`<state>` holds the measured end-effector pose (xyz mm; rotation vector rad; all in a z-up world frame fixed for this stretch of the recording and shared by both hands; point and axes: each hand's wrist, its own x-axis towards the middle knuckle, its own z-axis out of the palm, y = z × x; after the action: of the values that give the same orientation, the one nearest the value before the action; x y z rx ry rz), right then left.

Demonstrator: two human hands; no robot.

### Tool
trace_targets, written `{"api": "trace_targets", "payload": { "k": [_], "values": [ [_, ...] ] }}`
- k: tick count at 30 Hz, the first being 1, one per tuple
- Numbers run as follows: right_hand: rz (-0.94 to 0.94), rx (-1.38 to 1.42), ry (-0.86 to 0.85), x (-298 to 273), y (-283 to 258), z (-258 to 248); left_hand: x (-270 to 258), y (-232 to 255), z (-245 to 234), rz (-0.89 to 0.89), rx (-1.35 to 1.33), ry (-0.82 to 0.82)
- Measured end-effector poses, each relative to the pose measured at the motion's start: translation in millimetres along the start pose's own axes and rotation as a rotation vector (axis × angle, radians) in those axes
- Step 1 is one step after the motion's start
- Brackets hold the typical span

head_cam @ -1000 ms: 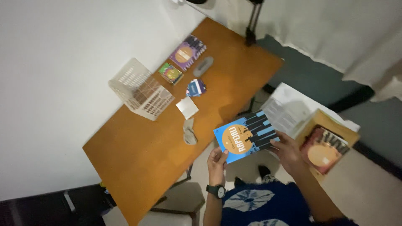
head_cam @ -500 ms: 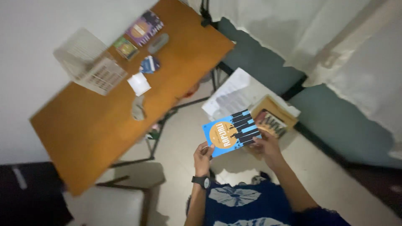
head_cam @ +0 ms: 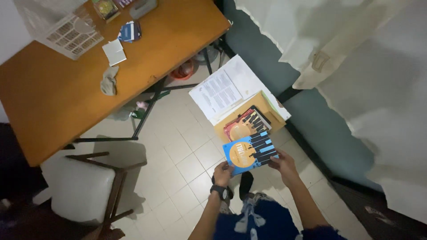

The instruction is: Moving various items like books, envelopes, and a notebook from a desk into a box on the floor.

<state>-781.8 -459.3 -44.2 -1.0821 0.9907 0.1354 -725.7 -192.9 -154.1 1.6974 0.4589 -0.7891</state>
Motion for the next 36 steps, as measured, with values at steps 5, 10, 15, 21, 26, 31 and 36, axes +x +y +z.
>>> {"api": "trace_targets", "payload": {
  "k": [5,10,15,21,26,31,36],
  "values": [
    [0.014,-0.075,0.012,72,27,-15,58,-49,23,-0.030,-0.054,-0.010],
    [0.091,-0.103,0.055,140,10,2,110,-47,45,0.009,-0.108,0.055],
    [0.010,-0.378,0.103,175,2,20,162,-73,68,-0.060,-0.050,0.207],
    [0.020,-0.353,0.114,203,20,17,169,-79,81,-0.134,-0.065,0.260],
    [-0.038,-0.436,0.181,186,22,28,166,-81,87,-0.087,0.089,0.346],
    [-0.264,-0.480,0.256,205,58,21,166,-89,94,-0.003,0.163,0.426],
    [-0.422,-0.607,0.224,195,61,21,140,-61,84,-0.003,0.151,0.288]
  ]
}}
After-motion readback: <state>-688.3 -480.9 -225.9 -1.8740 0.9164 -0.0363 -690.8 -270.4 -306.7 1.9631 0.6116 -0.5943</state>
